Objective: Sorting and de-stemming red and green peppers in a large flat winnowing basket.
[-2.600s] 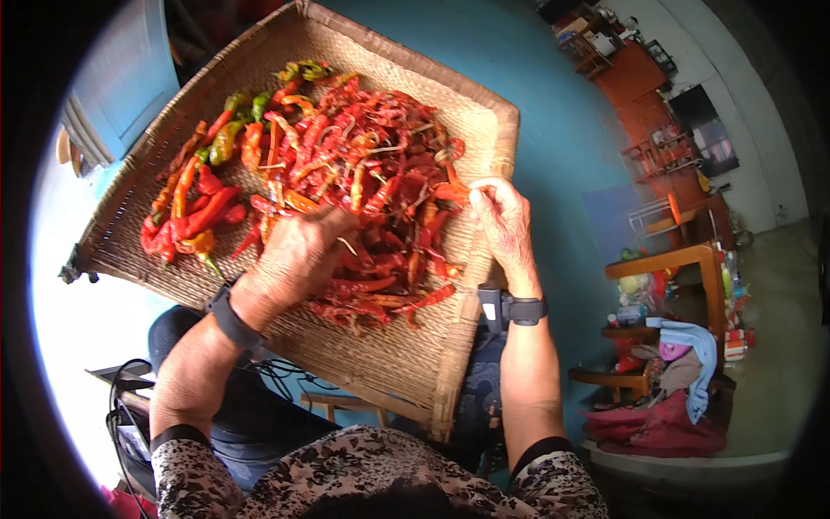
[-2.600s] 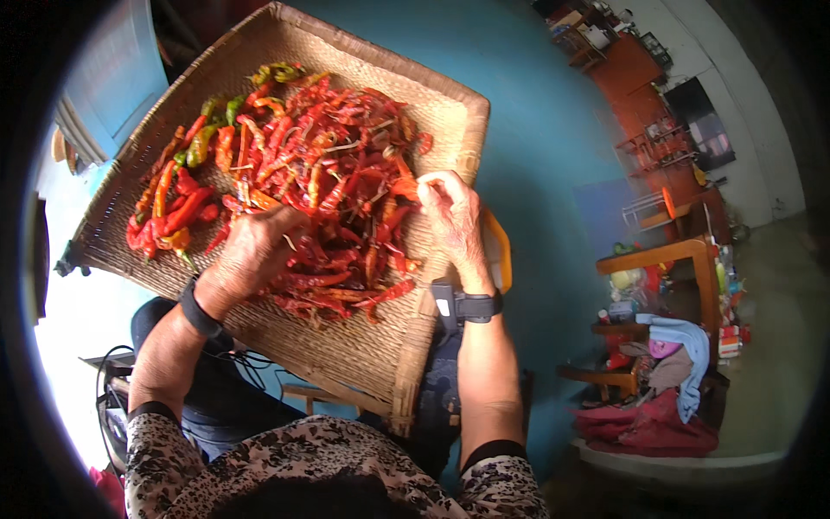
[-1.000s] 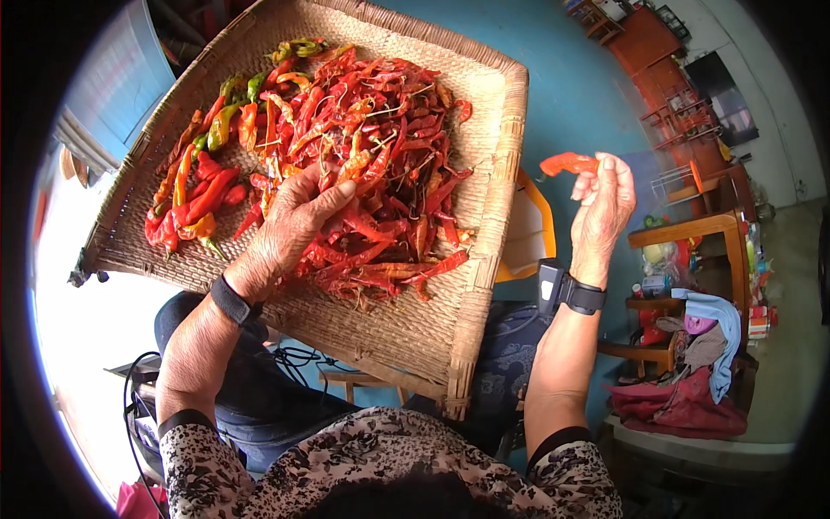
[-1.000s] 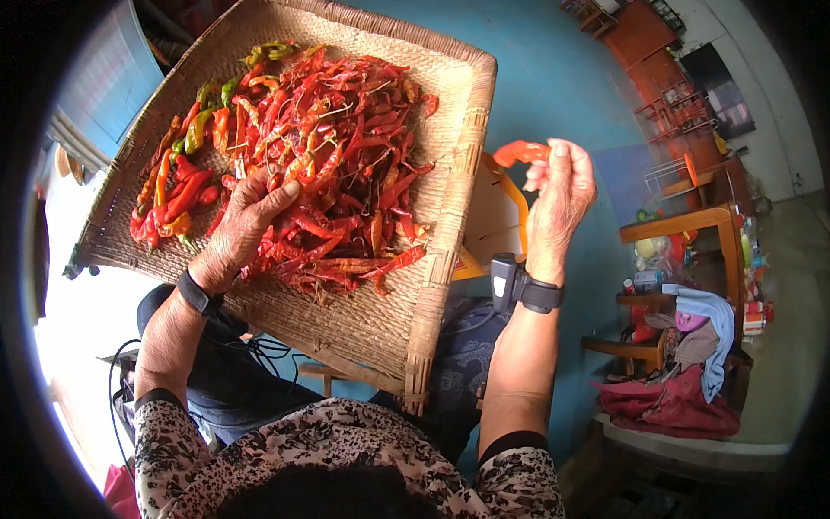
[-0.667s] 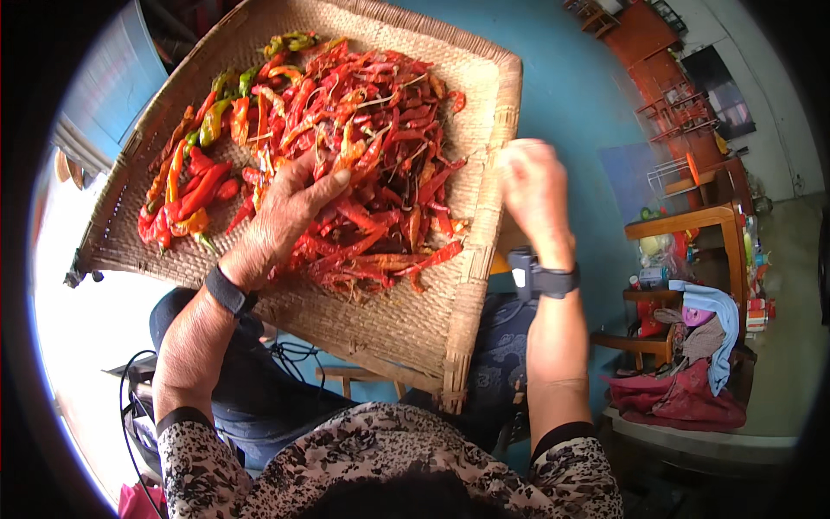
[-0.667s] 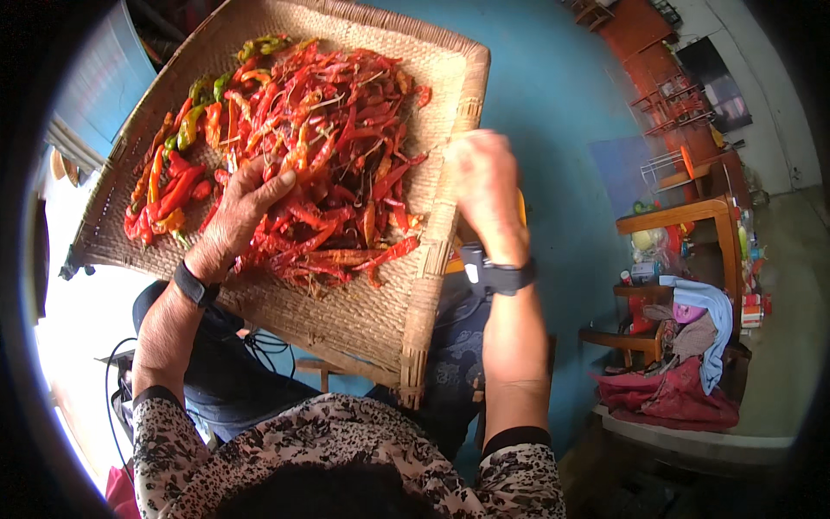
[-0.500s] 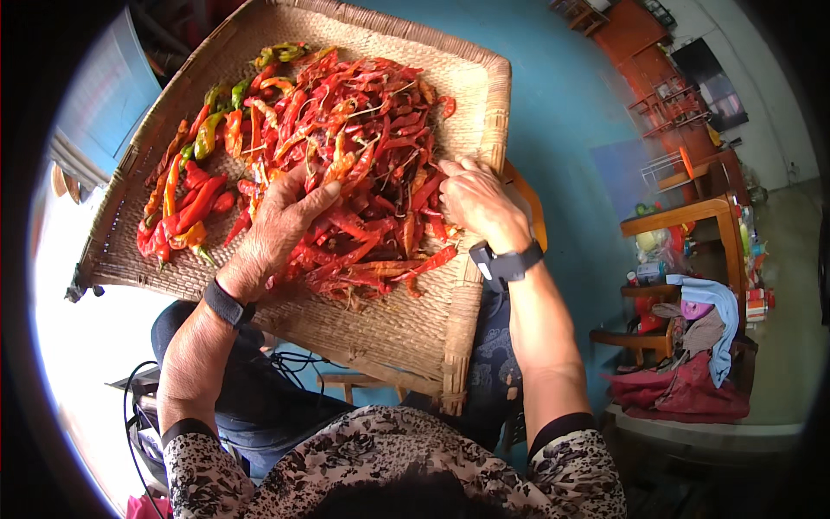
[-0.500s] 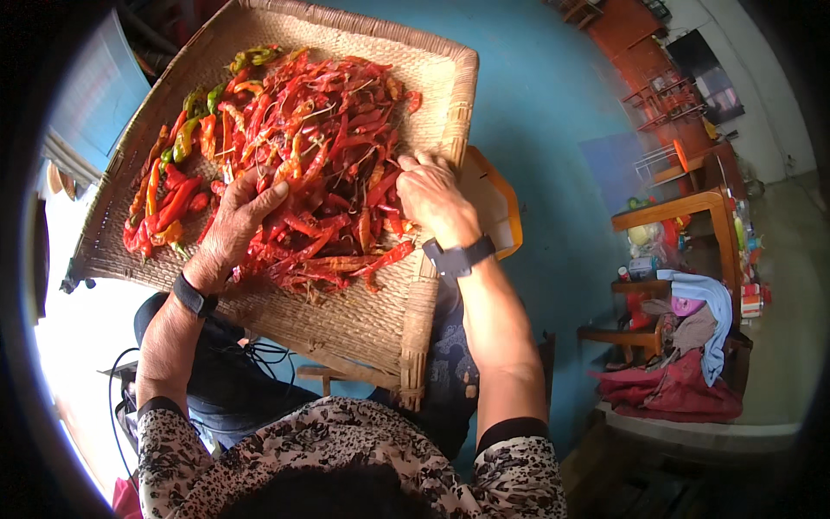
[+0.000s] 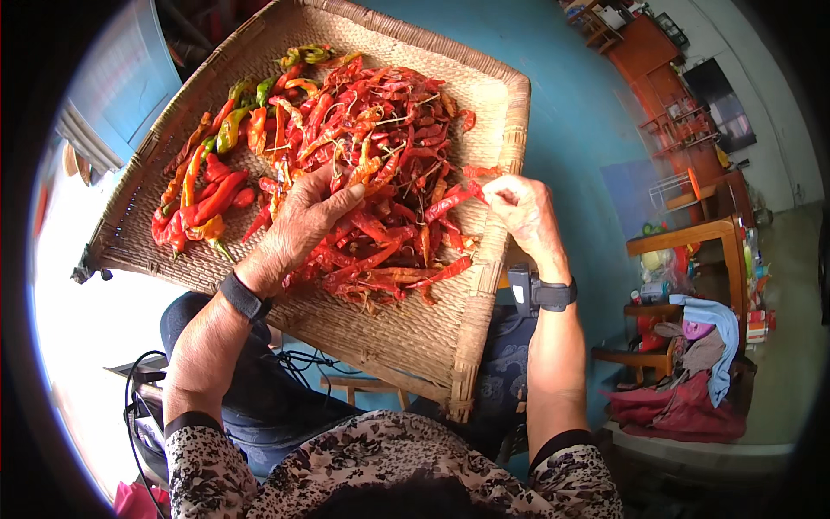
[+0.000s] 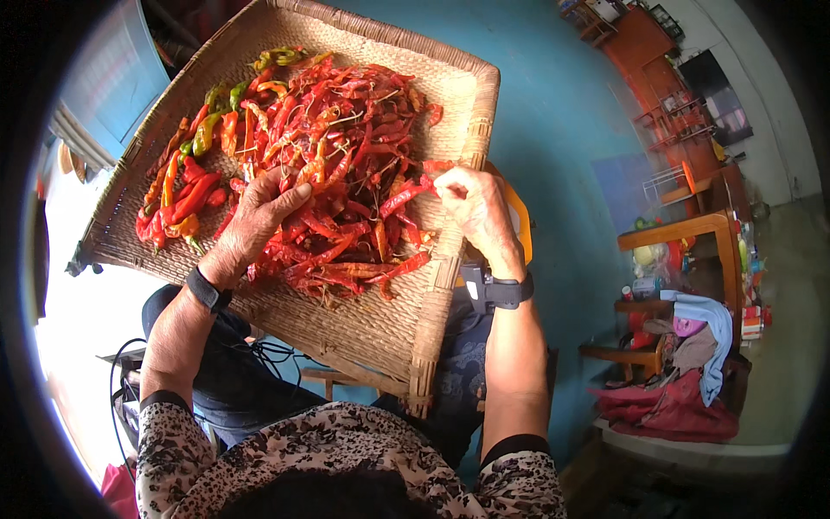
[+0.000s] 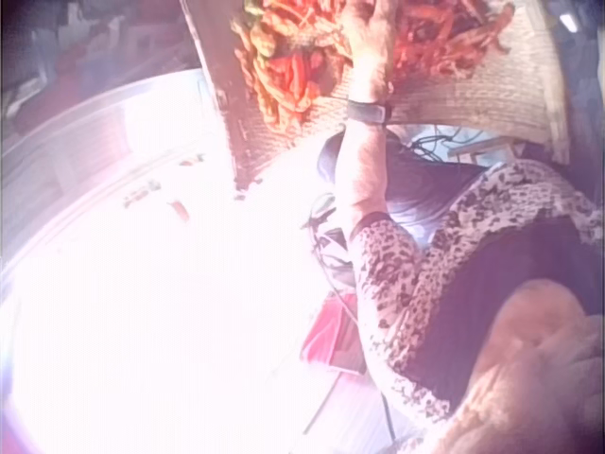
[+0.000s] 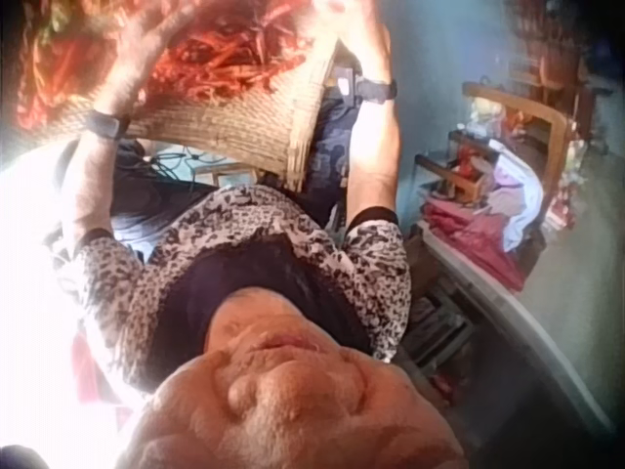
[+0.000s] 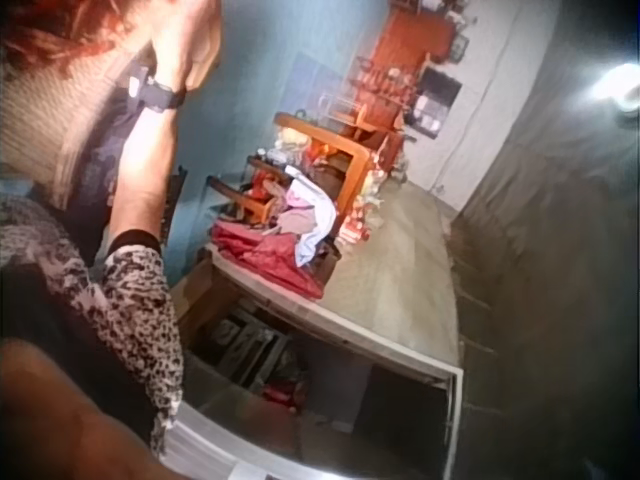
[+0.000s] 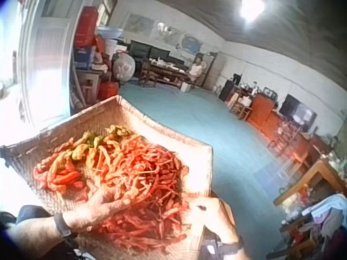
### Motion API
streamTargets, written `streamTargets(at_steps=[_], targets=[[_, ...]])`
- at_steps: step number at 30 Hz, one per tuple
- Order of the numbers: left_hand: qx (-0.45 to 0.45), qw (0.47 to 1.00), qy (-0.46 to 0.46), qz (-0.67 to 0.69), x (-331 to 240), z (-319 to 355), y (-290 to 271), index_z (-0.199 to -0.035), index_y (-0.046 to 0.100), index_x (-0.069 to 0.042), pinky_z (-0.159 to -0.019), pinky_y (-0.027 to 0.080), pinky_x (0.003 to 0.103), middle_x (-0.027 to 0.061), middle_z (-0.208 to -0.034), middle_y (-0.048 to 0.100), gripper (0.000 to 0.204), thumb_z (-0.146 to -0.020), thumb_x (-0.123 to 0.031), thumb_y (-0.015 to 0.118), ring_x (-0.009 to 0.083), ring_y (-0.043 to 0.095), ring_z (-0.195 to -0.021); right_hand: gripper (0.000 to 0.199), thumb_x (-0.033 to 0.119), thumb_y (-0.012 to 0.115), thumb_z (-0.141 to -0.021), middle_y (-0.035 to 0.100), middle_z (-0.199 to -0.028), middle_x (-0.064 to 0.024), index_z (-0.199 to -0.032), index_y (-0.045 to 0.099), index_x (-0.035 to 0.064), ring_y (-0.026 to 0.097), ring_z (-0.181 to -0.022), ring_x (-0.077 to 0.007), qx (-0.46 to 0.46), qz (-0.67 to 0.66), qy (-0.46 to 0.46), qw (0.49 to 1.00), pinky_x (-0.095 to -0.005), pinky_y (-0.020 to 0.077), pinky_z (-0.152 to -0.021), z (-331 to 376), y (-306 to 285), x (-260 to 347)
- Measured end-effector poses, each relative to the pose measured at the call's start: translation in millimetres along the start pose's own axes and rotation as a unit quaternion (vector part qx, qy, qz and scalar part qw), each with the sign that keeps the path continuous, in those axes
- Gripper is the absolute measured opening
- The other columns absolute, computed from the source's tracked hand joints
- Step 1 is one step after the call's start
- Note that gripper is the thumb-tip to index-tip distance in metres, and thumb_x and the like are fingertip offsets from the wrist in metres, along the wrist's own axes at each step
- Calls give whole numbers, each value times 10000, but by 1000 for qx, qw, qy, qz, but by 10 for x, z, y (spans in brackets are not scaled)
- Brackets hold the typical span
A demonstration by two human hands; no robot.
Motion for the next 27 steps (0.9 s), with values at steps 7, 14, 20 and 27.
streamTargets(at_steps=[7,14,20,27], targets=[[16,999,-10,-46,89,-131,11,-1109,588,-67,-782,442,216,-41,-934,595,288,-927,-288,614,43,536,-846,135,-11,619,-825,614,-768,8,-956,652,-10,540,-680,-45,-16,-240,3,971,-209,461,-630,45,-174,-31],[29,1000,9,3,54,-71,79,-1061,591,-77,-753,447,200,-50,-926,593,217,-939,-256,597,36,533,-829,558,53,602,-884,626,-942,-77,-1388,367,2,590,-793,-99,-38,-413,-14,910,-204,461,-638,27,-297,-1],[36,999,12,3,71,-57,102,-1090,584,-73,-699,448,196,-51,-887,597,221,-943,-237,593,23,524,-785,339,77,615,-901,630,-922,-58,-1216,545,-28,568,-716,-89,-216,-291,71,929,-219,467,-578,112,-811,-790],[29,999,0,-32,131,-86,-5,-1179,561,-70,-808,492,222,-35,-1014,611,287,-947,-237,586,45,569,-897,296,81,705,-787,628,-915,-151,-1067,629,26,616,-740,-239,-176,140,-94,970,-325,511,-650,80,-421,-35]])
Point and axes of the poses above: each hand's wrist, its own z-axis away from the middle knuckle, its own y-axis out of the palm, x = y × z, the point moved 10 cm from there along -z, towards the middle knuckle
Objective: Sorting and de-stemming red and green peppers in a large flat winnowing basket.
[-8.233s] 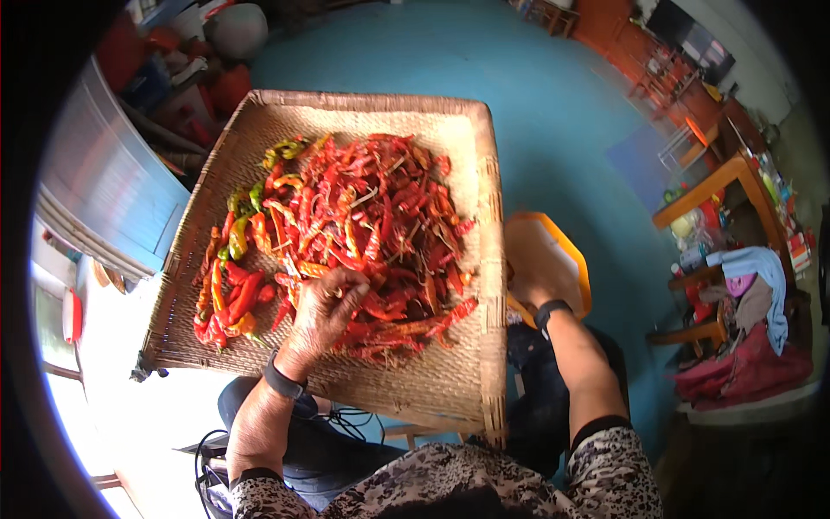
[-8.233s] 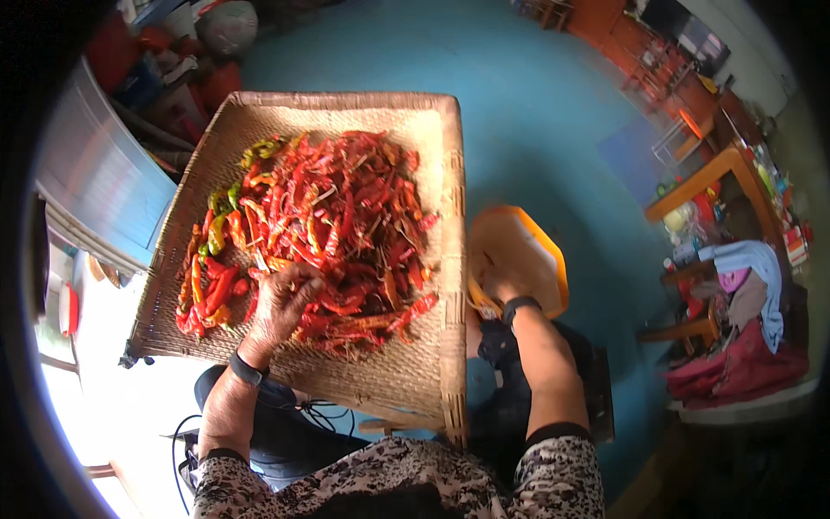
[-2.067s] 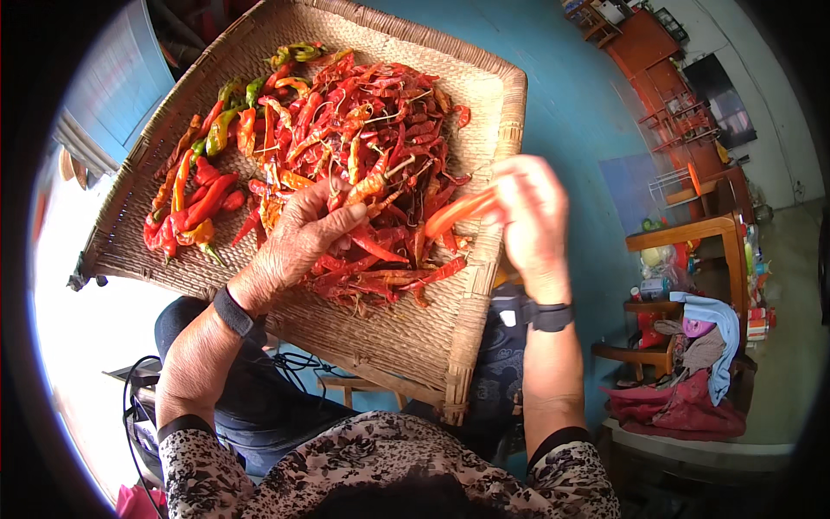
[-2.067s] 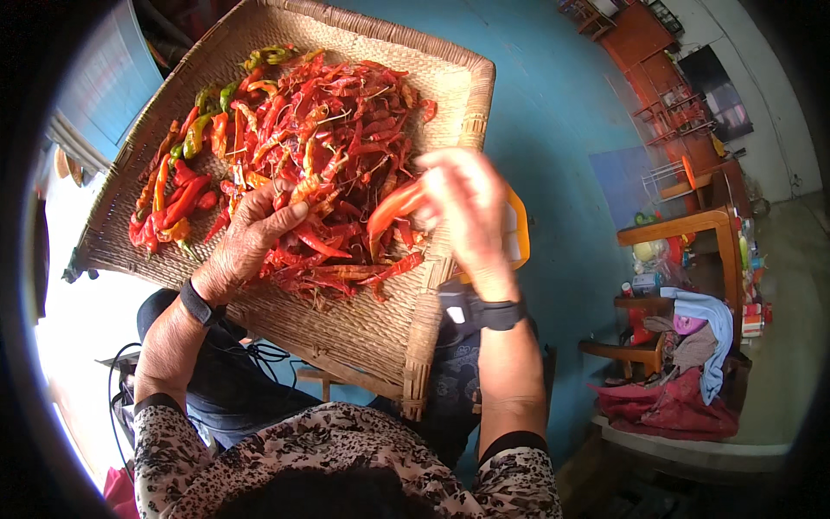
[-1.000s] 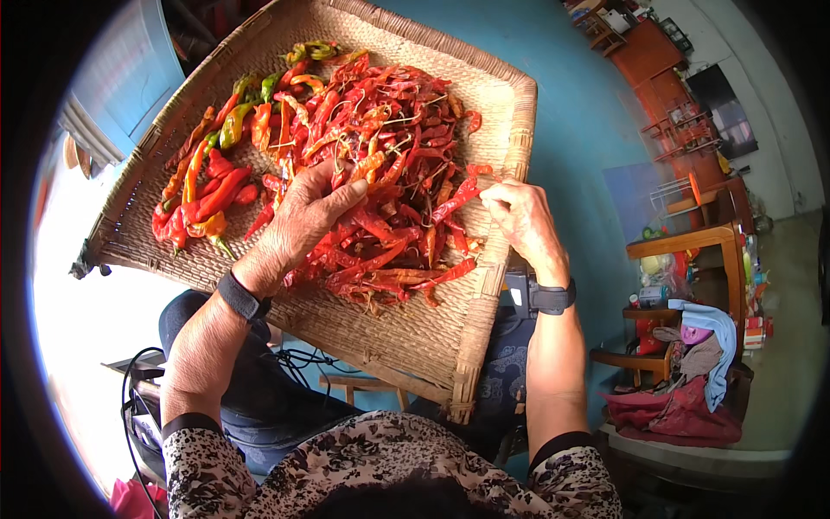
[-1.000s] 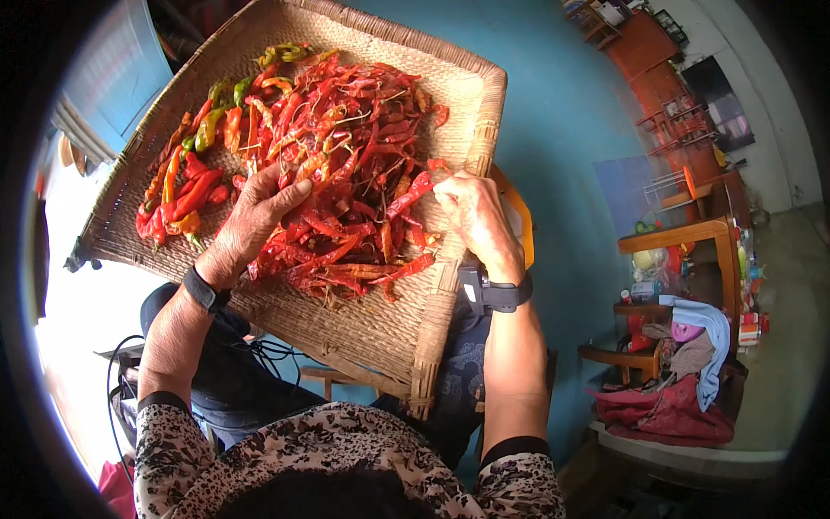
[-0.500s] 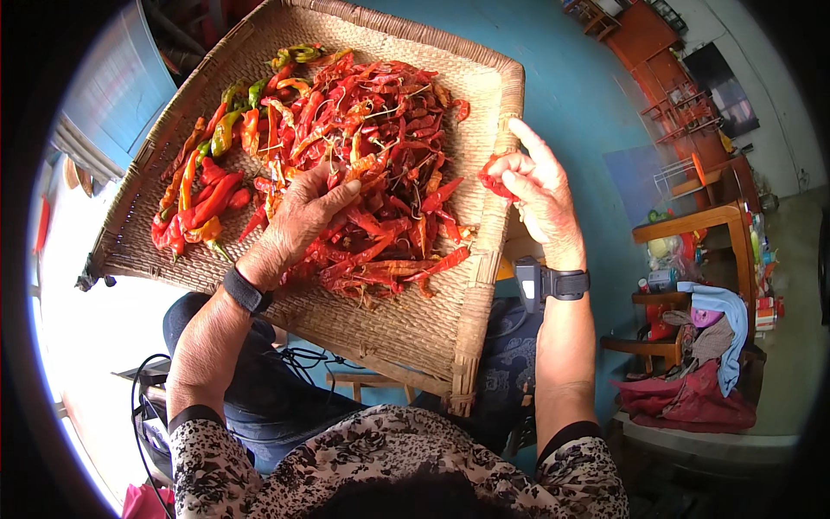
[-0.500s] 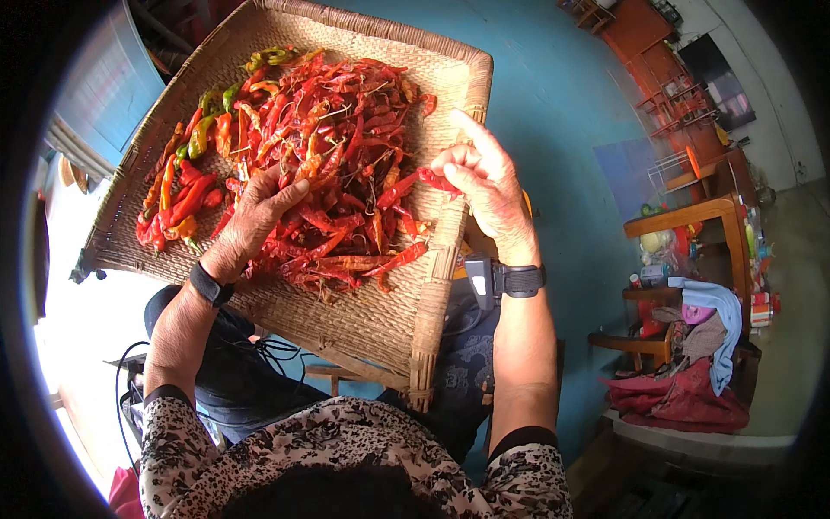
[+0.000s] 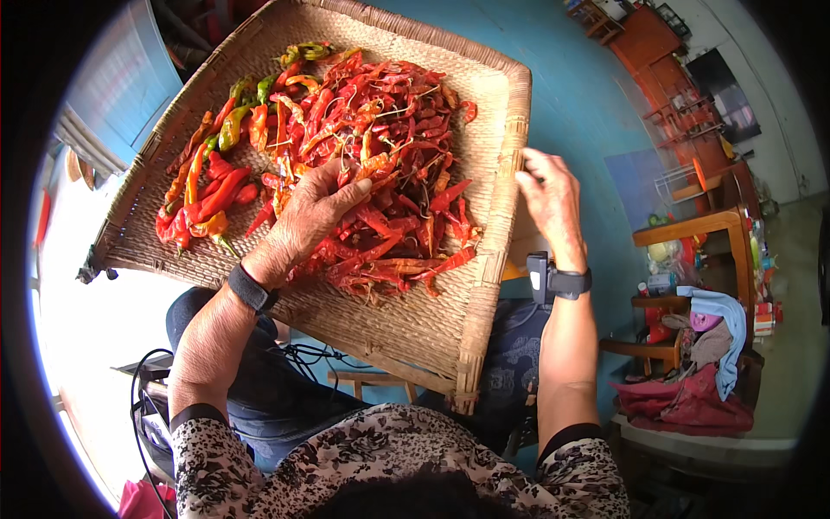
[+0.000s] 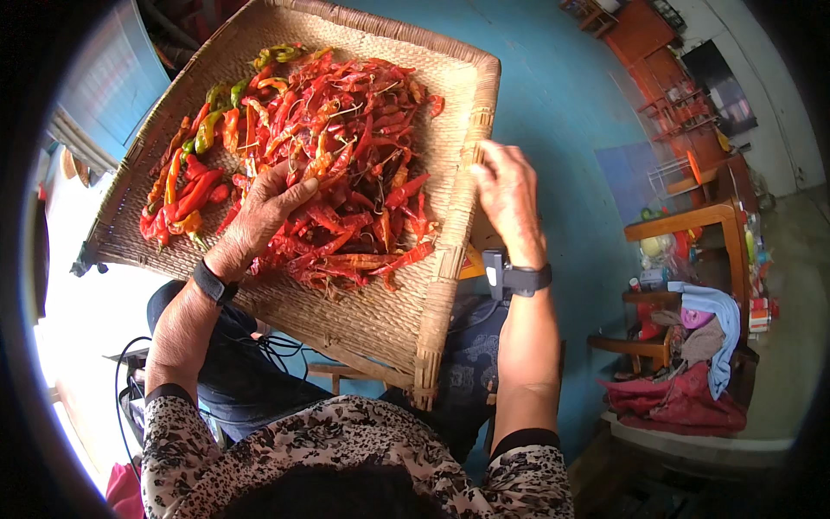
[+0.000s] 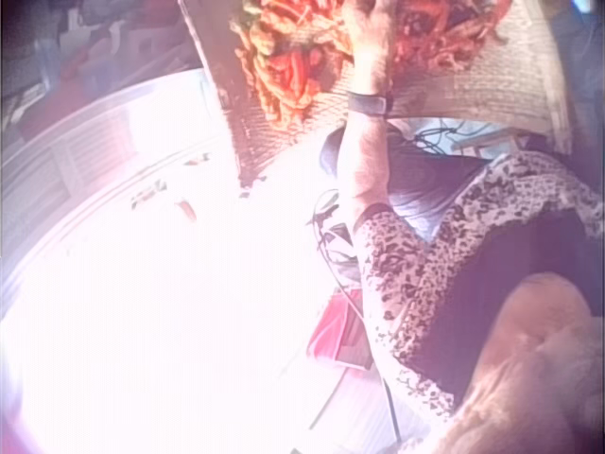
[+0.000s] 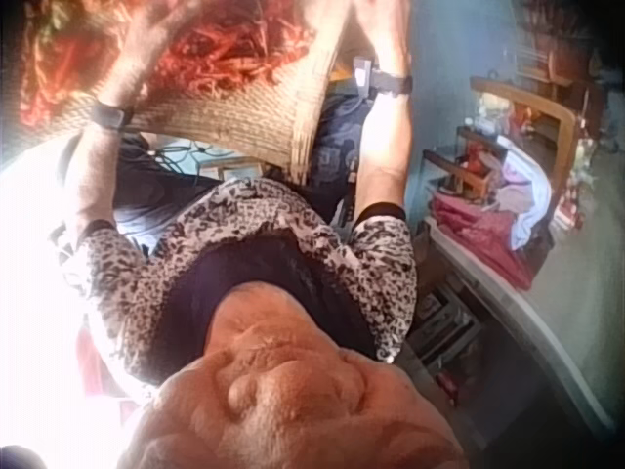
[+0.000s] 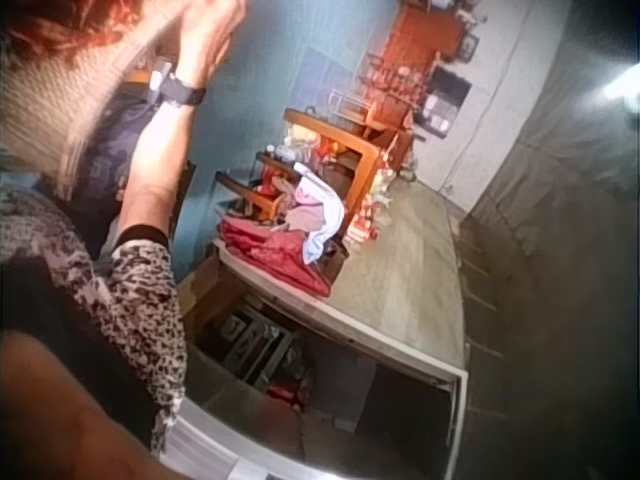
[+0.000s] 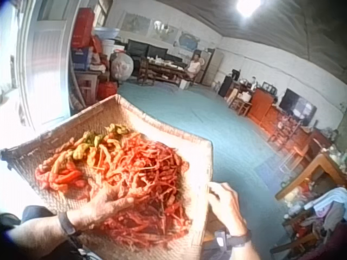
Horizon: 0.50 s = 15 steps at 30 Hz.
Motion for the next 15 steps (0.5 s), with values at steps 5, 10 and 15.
streamTargets(at_steps=[5,10,15], targets=[[17,1000,0,19,-27,2,93,-1218,552,-64,-858,487,235,-7,-1098,619,319,-941,-216,594,68,582,-957,285,188,733,-791,559,-719,-56,-905,514,44,548,-667,-184,337,79,27,938,-362,441,-577,334,867,343],[-10,1000,-19,-1,-37,30,33,-1140,583,-70,-823,486,233,-23,-1003,616,275,-928,-241,616,63,579,-922,124,-38,541,-831,444,-637,5,-856,479,66,441,-548,-93,337,-147,234,900,-299,355,-434,448,1045,55],[0,1000,-1,-5,-91,17,26,-1054,599,-81,-758,476,222,-36,-907,597,219,-930,-259,615,51,559,-837,176,-87,533,-798,546,-666,20,-920,572,35,451,-543,-40,86,-285,116,948,-206,353,-457,73,384,-74]])
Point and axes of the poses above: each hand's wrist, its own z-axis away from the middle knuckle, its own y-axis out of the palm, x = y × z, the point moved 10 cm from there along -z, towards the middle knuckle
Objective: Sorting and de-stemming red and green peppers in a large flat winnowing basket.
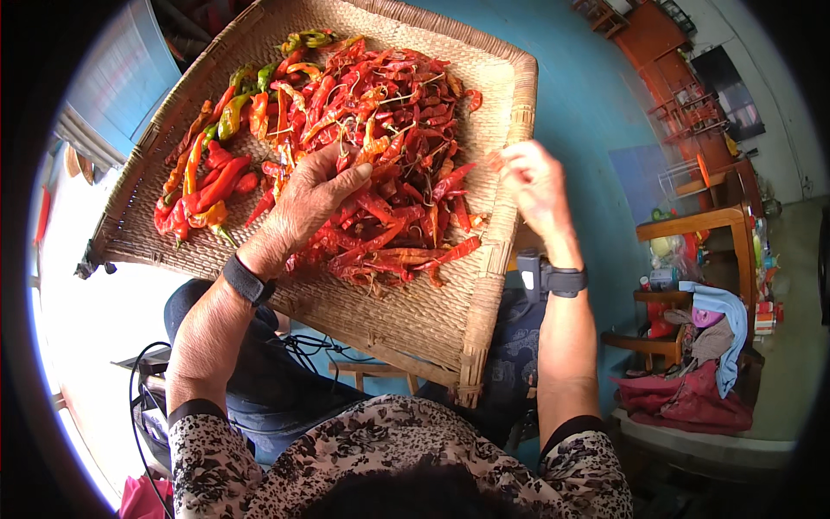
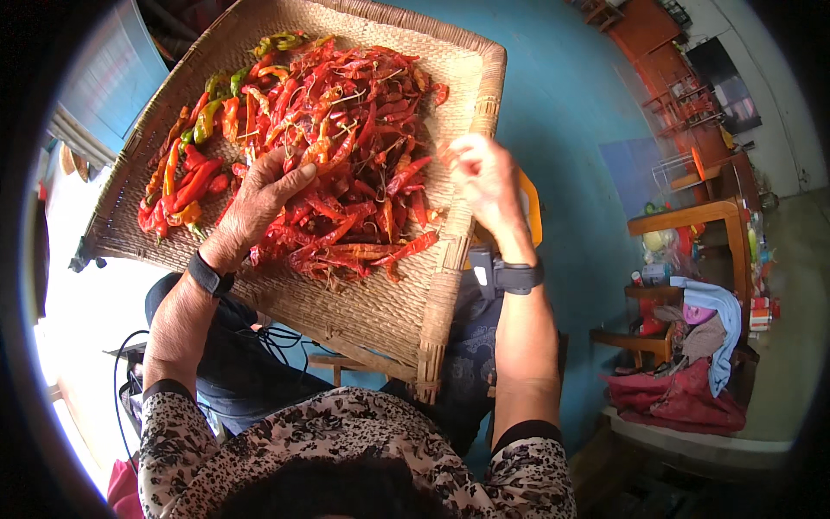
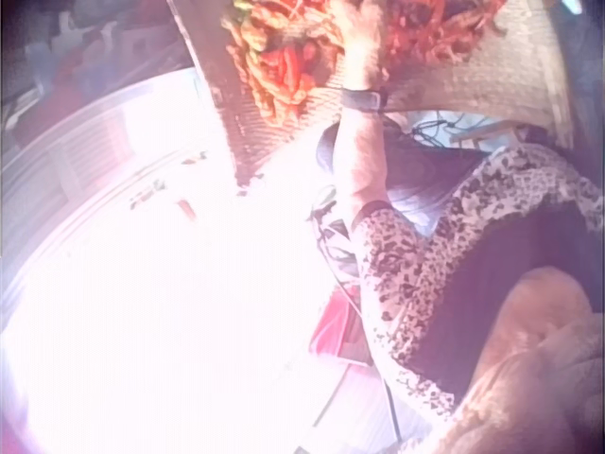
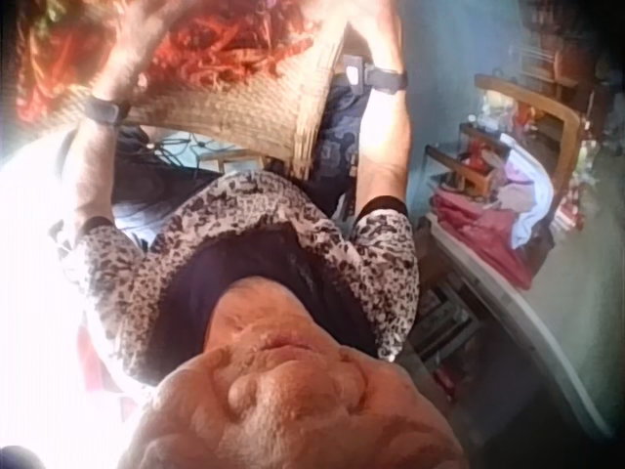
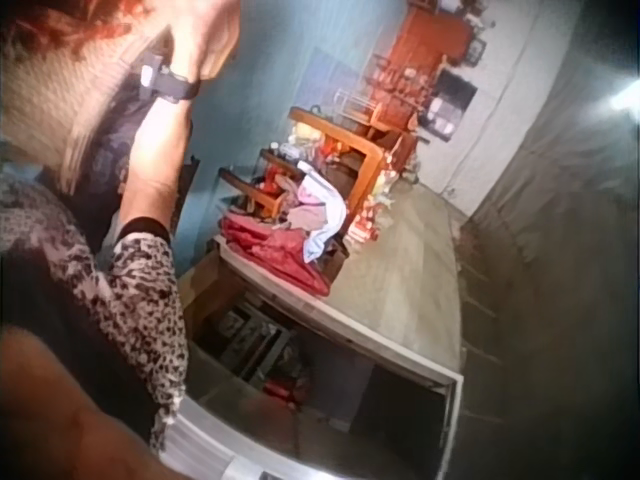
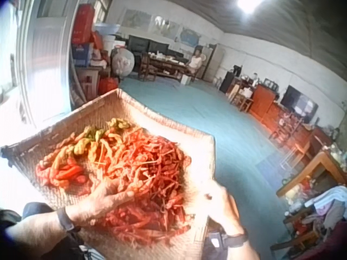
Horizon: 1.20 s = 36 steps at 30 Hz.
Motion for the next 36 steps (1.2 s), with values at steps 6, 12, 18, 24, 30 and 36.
streamTargets(at_steps=[6,12,18,24,30,36], targets=[[-2,1000,25,3,-85,37,34,-998,597,-85,-729,464,210,-48,-849,581,175,-935,-248,606,39,540,-792,152,-40,612,-793,603,-750,-61,-928,607,28,546,-637,-113,-166,167,-27,971,-270,453,-573,-4,-862,-124],[-13,1000,-5,-8,85,-40,-42,-1049,593,-76,-771,465,206,-48,-914,597,179,-936,-215,604,43,557,-846,295,-3,660,-779,615,-1025,-140,-1062,602,61,617,-900,-275,9,208,-10,978,-363,502,-785,60,13,300],[2,1000,2,0,66,8,9,-1171,572,-54,-853,484,228,-27,-1001,612,293,-933,-220,607,60,573,-951,283,27,651,-809,638,-830,-177,-1083,578,27,631,-747,-329,199,387,-65,898,-398,501,-659,161,839,127],[-12,999,33,32,-73,107,-35,-1045,586,-69,-753,467,212,-41,-901,585,192,-941,-230,598,38,539,-836,38,36,537,-856,436,-588,24,-823,552,50,429,-517,-65,55,-13,66,996,-248,337,-440,33,468,179],[17,999,40,14,-173,111,1,-923,582,-86,-678,433,194,-62,-794,548,166,-933,-250,612,31,496,-722,124,-22,581,-829,584,-686,-49,-941,598,30,534,-586,-110,-40,142,-106,983,-273,442,-551,-62,105,583],[-1,995,95,21,-85,-3,85,-968,593,-43,-635,394,199,-72,-786,524,181,-934,-221,607,29,437,-736,73,66,593,-858,604,-701,-68,-887,600,-1,557,-623,-117,-80,136,-56,986,-268,450,-591,-40,-170,440]])
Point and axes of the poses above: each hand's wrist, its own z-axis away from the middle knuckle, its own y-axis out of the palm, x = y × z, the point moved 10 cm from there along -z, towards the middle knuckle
